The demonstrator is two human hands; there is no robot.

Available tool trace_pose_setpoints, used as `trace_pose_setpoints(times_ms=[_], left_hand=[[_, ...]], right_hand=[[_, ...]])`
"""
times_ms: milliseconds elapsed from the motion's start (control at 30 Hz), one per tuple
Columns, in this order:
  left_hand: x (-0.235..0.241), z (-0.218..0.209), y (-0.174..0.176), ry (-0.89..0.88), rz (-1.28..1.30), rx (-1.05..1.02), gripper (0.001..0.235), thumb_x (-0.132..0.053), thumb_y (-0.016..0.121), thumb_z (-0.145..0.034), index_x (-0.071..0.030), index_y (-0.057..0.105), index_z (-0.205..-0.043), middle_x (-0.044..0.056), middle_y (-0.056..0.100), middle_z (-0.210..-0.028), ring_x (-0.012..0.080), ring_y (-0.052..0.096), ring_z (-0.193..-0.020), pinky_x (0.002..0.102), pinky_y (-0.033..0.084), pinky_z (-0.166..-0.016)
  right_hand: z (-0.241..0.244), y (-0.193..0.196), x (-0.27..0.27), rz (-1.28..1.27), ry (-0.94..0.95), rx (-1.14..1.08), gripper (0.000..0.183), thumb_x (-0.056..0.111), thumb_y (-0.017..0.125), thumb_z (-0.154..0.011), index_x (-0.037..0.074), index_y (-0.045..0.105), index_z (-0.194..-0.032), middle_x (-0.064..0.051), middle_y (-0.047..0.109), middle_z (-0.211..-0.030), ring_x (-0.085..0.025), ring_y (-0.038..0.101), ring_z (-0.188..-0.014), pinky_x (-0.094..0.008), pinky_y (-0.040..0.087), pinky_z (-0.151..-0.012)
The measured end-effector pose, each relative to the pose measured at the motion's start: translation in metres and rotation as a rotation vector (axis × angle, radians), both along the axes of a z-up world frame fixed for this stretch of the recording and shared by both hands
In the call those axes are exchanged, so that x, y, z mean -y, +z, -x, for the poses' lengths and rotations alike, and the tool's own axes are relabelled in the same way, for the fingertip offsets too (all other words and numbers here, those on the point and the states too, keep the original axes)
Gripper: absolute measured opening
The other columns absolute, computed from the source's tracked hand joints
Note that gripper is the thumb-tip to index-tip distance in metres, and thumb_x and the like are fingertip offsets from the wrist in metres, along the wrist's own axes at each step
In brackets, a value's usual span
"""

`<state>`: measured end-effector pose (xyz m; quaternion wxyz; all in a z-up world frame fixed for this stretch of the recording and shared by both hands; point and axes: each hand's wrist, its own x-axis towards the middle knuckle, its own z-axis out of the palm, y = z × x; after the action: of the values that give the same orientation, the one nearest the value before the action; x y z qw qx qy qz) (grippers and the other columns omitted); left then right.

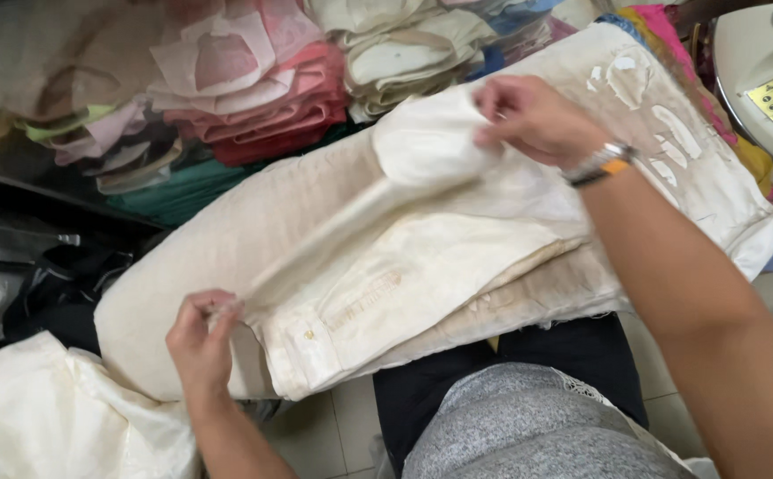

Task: The person irons a white shirt on an ironing board, smoothing the fabric with an iron. They then fold the shirt and place it on a nearby stack of clothes. The person proceeds to iron another white shirt with gold embroidery, adjusting the collar and sleeves while ironing different sections.

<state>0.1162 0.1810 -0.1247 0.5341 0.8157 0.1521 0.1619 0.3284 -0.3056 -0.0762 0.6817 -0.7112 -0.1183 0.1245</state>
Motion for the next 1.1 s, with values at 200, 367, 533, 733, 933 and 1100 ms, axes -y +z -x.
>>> trace_pose_setpoints(times_ms=[200,367,533,733,933,1100], left_hand=[[0.009,0.050,0.005,-0.397,-0.283,-0.213,0.030,0.005,0.072,-0.083,-0.013,0.082,-0.104,0.004,0.076,-0.110,0.0191,0.070,-0.109,0.033,0.051,-0.111],[0.026,0.054,0.022,-0.447,-0.510,-0.388,0.048,0.002,0.052,-0.080,-0.018,0.081,-0.113,-0.005,0.076,-0.117,0.0203,0.067,-0.112,0.036,0.049,-0.105],[0.091,0.042,0.066,-0.377,-0.454,0.046,0.032,-0.007,0.062,-0.095,-0.008,0.069,-0.126,0.011,0.064,-0.126,0.0269,0.064,-0.116,0.040,0.051,-0.103],[0.175,0.007,0.076,-0.777,-0.280,0.334,0.105,-0.051,0.088,-0.067,-0.010,0.041,-0.152,0.020,0.053,-0.150,0.0444,0.039,-0.149,0.064,0.021,-0.126],[0.139,-0.007,0.057,-0.798,-0.378,0.065,0.058,-0.042,0.089,-0.074,-0.009,0.071,-0.118,0.015,0.080,-0.104,0.0394,0.076,-0.099,0.064,0.030,-0.116],[0.090,-0.004,0.086,-0.474,-0.373,-0.271,0.048,-0.037,0.091,-0.072,-0.030,0.077,-0.118,0.002,0.081,-0.081,0.0258,0.077,-0.080,0.041,0.054,-0.088]], right_hand=[[0.053,0.013,0.011,-0.100,-0.060,-0.565,0.029,0.026,0.065,-0.097,0.009,0.059,-0.119,-0.005,0.065,-0.105,-0.017,0.063,-0.094,-0.037,0.057,-0.082],[0.051,0.035,-0.025,0.178,0.060,-0.176,0.021,0.008,0.071,-0.091,0.008,0.074,-0.112,-0.006,0.077,-0.111,-0.015,0.072,-0.103,-0.029,0.058,-0.100],[0.067,0.054,-0.064,0.384,0.757,0.398,0.014,0.008,0.060,-0.076,0.011,0.062,-0.089,-0.006,0.050,-0.102,-0.026,0.056,-0.099,-0.042,0.048,-0.089],[0.106,0.048,-0.077,0.580,1.103,0.310,0.039,0.002,0.054,-0.069,0.010,0.075,-0.100,0.003,0.070,-0.109,-0.019,0.070,-0.087,-0.037,0.054,-0.079],[0.085,0.048,-0.043,0.628,0.722,0.179,0.034,0.006,0.060,-0.079,0.013,0.076,-0.108,-0.006,0.073,-0.077,-0.020,0.066,-0.076,-0.042,0.055,-0.075],[0.093,0.007,-0.067,0.873,0.384,0.406,0.049,0.015,0.064,-0.091,0.018,0.056,-0.139,-0.008,0.074,-0.120,-0.034,0.070,-0.113,-0.052,0.054,-0.093]])
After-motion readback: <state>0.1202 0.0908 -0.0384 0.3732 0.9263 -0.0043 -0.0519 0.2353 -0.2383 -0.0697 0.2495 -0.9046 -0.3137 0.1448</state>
